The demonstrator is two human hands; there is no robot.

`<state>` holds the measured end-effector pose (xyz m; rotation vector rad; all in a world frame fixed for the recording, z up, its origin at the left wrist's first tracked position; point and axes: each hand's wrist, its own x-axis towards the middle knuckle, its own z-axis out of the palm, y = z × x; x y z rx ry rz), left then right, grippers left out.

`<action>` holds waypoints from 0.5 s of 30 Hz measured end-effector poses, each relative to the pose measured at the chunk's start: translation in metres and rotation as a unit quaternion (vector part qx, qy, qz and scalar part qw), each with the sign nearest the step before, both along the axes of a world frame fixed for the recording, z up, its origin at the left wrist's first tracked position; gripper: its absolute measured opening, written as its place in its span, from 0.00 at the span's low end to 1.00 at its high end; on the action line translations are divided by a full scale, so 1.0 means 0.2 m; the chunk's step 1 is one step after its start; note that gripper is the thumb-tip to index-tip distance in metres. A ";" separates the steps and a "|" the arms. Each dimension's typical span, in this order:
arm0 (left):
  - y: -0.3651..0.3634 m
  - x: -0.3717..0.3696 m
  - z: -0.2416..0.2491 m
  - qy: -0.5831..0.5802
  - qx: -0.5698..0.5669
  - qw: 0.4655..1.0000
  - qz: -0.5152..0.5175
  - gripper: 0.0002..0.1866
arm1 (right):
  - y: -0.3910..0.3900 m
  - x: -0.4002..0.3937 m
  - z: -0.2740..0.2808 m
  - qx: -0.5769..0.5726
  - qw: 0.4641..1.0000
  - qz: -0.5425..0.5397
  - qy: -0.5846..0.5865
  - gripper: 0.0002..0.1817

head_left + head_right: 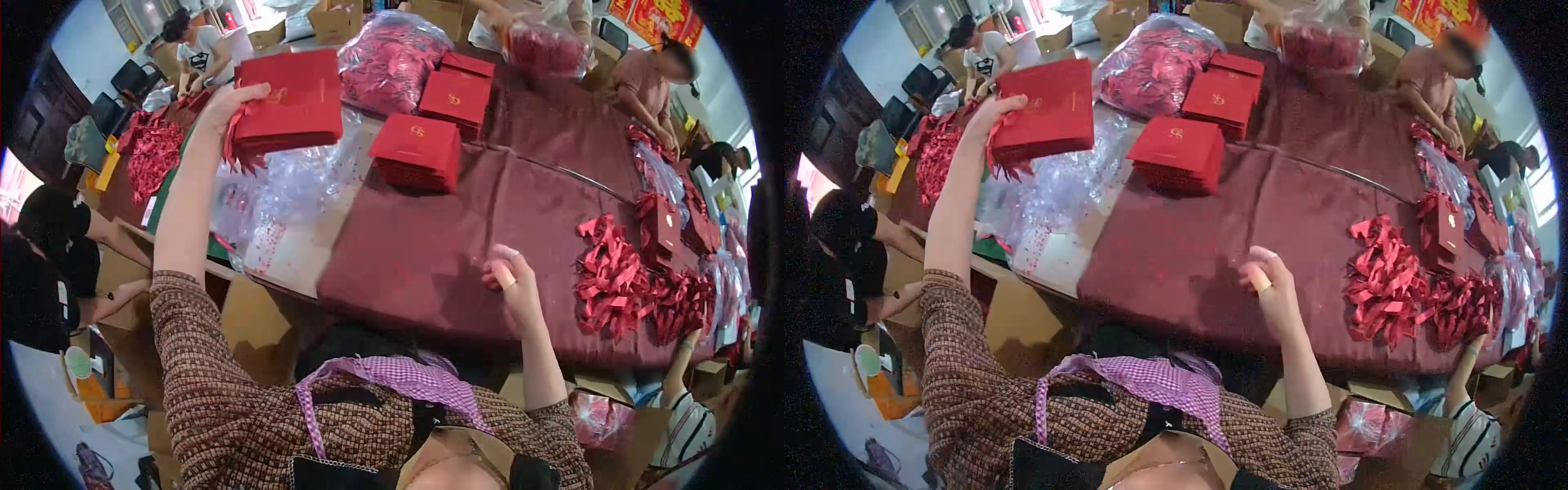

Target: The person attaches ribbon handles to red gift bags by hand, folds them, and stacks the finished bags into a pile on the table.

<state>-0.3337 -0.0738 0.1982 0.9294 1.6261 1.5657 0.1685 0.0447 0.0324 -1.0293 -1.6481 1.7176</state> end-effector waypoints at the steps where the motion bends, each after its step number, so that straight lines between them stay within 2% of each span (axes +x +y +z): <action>1: 0.01 -0.09 -0.04 0.036 -0.037 0.999 0.012 0.18 | 0.03 0.01 -0.10 0.064 0.998 0.030 -0.008 0.19; 2: 0.05 -0.18 -0.15 0.038 0.005 0.999 0.003 0.20 | 0.02 0.01 -0.11 0.086 0.996 0.017 -0.001 0.19; 3: 0.05 -0.21 -0.19 -0.019 -0.031 0.999 -0.016 0.21 | 0.00 0.00 -0.12 0.109 0.994 0.004 0.005 0.18; 4: 0.13 -0.50 -0.38 0.071 -0.057 0.996 -0.009 0.22 | -0.01 0.00 -0.13 0.093 0.996 -0.017 0.008 0.17; 5: 0.14 -0.45 -0.43 0.047 -0.020 0.999 0.010 0.22 | -0.01 0.01 -0.17 0.088 0.996 -0.022 0.010 0.17; 7: 0.21 -0.37 -0.46 -0.097 -0.055 0.993 -0.022 0.23 | -0.01 0.01 -0.24 0.122 0.991 -0.034 0.031 0.16; 8: 0.24 -0.34 -0.45 -0.125 -0.076 0.988 -0.054 0.22 | -0.01 0.01 -0.23 0.133 0.990 -0.028 0.026 0.16; 10: 0.33 -0.34 -0.47 -0.096 -0.130 0.987 -0.021 0.21 | -0.01 0.00 -0.23 0.129 0.991 -0.035 0.016 0.15; 15: 0.48 -0.31 -0.57 -0.149 -0.124 0.978 -0.078 0.22 | -0.01 0.01 -0.23 0.126 0.991 -0.048 0.013 0.14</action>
